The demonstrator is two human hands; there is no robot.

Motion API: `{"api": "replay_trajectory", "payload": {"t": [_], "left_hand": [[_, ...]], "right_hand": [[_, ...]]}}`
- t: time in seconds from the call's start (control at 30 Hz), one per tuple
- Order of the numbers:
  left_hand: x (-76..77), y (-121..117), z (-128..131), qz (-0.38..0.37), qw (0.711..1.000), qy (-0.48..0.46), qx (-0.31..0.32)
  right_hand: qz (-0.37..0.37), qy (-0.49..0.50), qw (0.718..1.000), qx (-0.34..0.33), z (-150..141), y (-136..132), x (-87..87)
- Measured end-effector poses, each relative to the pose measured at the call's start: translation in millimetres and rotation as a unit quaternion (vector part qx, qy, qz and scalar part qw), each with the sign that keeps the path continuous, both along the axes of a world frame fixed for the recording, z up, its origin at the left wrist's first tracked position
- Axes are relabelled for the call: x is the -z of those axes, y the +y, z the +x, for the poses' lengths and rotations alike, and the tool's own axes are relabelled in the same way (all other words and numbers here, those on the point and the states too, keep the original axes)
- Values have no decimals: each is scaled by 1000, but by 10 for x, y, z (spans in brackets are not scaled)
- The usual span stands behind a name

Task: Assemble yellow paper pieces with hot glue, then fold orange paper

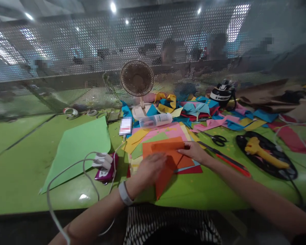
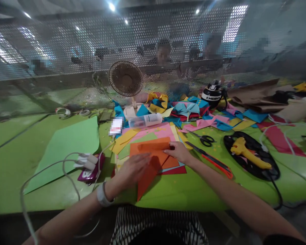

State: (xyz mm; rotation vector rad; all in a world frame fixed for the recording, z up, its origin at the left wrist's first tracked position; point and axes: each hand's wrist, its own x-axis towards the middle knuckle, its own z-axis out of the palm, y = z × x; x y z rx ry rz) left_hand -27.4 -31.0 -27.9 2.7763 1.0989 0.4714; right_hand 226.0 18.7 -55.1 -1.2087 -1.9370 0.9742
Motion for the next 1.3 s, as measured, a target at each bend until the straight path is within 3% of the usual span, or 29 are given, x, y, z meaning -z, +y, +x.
{"api": "replay_trajectory", "payload": {"t": [0.1,0.33,0.43,0.53,0.63,0.73,0.8,0.9,1.07,1.2,1.3], "left_hand": [[134,-74,31,-4,995,73,65],[166,-77,37,11,992,100,74],[172,-92,42,29,992,102,75],[163,-115,42,44,990,112,77],[82,-162,45,43,988,118,84],[-20,-220,58,44,988,116,88],[-39,-235,75,62,992,97,54],[31,-204,106,67,995,73,13],[191,-139,130,48,994,95,7],[211,-153,133,54,994,94,8],[205,-164,136,50,995,89,8]], "right_hand": [[0,11,1000,8,9,13,-2],[-8,13,1000,-5,-61,164,-240],[56,-28,996,-62,-47,134,-272],[174,-103,973,-115,17,5,-180],[278,-180,930,-163,78,-141,-54],[348,-214,888,-210,99,-231,28],[372,-224,875,-215,100,-255,56],[380,-238,869,-207,102,-269,69],[379,-252,865,-211,114,-302,42],[396,-261,852,-221,114,-331,29],[390,-253,857,-222,109,-348,23]]}}
